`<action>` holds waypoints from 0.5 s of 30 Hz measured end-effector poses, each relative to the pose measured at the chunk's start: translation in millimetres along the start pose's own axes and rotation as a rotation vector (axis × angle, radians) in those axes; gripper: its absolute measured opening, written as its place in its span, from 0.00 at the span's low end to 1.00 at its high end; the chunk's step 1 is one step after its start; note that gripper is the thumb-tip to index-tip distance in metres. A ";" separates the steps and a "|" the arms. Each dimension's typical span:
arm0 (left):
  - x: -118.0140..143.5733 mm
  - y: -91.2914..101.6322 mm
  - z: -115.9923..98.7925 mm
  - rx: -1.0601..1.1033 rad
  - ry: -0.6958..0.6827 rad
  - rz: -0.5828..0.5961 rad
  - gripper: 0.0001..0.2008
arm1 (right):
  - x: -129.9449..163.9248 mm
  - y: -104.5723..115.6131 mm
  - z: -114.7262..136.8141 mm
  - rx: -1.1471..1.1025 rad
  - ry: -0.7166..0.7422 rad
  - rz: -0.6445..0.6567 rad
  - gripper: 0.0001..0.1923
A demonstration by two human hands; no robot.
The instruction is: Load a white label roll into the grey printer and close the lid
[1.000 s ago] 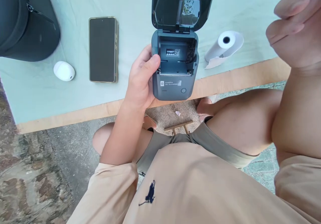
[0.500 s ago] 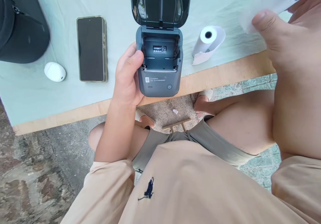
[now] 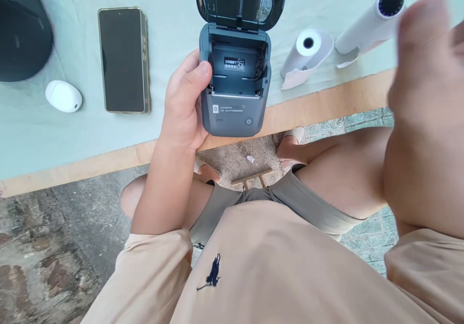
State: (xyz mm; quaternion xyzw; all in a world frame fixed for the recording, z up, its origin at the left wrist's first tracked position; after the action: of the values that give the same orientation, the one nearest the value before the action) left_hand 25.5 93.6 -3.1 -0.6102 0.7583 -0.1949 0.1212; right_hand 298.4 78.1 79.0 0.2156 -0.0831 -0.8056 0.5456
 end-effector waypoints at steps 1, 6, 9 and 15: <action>0.3 -0.3 -0.3 0.006 0.000 -0.002 0.16 | 6.1 -18.1 22.7 0.197 0.224 0.136 0.23; 3.0 -5.5 -4.5 -0.009 -0.006 0.009 0.10 | 11.4 -88.4 26.0 0.774 0.406 0.479 0.31; 2.7 -4.5 -3.9 -0.021 -0.013 0.016 0.12 | 4.8 -104.0 11.2 0.909 0.284 0.513 0.30; -1.7 3.7 2.3 -0.062 -0.008 0.003 0.17 | 9.3 -106.9 3.1 0.830 0.178 0.532 0.28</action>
State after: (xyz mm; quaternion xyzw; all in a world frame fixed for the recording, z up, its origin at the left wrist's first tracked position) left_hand 23.6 95.6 -6.9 -0.6134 0.7643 -0.1690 0.1054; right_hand 204.0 111.1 39.9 0.4536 -0.4018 -0.5162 0.6053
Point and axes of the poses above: each hand's wrist, its own x-axis away from the middle knuckle, its own y-axis out of the back of the hand, z = x × y, the point moved 9 cm from there along -x, towards the middle knuckle
